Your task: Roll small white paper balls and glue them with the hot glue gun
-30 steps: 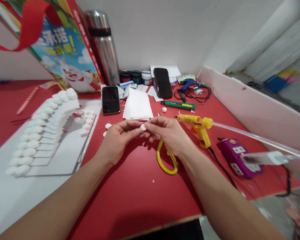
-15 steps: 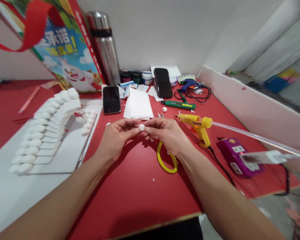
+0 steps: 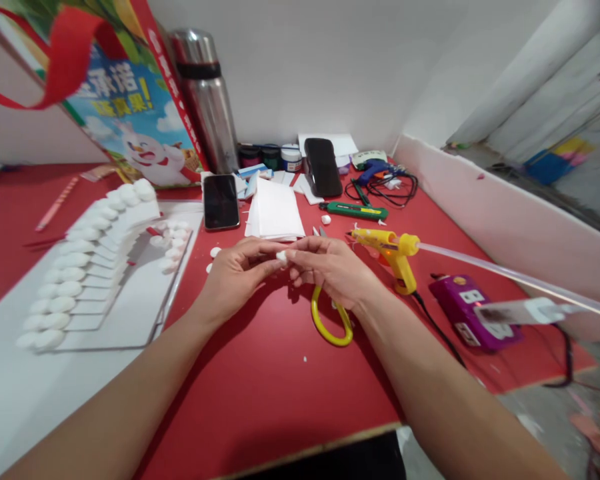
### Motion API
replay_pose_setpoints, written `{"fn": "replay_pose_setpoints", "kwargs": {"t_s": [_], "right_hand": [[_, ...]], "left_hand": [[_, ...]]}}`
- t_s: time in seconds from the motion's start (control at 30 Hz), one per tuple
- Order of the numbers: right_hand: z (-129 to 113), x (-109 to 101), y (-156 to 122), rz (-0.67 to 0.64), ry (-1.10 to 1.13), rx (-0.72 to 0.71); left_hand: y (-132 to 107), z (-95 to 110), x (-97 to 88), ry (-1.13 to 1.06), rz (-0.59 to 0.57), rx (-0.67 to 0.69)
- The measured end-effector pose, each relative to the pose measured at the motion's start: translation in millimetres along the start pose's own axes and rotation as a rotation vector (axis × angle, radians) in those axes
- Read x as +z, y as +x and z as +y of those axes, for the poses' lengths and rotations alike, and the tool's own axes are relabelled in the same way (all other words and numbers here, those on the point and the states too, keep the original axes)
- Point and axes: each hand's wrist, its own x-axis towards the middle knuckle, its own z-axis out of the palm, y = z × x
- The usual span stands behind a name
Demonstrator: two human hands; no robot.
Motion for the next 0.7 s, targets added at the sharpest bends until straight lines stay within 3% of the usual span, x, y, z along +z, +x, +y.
{"fn": "replay_pose_setpoints", "kwargs": {"t_s": [0.1, 0.23, 0.33, 0.47, 0.7], "right_hand": [[-0.6, 1.4, -1.0, -0.007, -0.074, -0.059], [-3.1, 2.2, -3.1, 0.079, -0.240, -0.273], [-4.2, 2.6, -5.0, 0.043, -0.280, -0.285], [-3.9, 4.0, -6.5, -0.053, -0.326, -0.204], [-7.1, 1.7, -8.0, -0.127, -0.333, -0.182]], "left_hand": [[0.5, -4.6, -1.0, -0.224, -0.028, -0.136], [3.3, -4.5, -3.7, -0.573, -0.075, -0.352], [4.8, 0.6, -5.2, -0.739, -0.100, -0.472], [4.1, 1.7, -4.6, -0.751, -0.157, -0.511], [2.2, -1.3, -6.3, -0.641, -0.313, -0.489]]}}
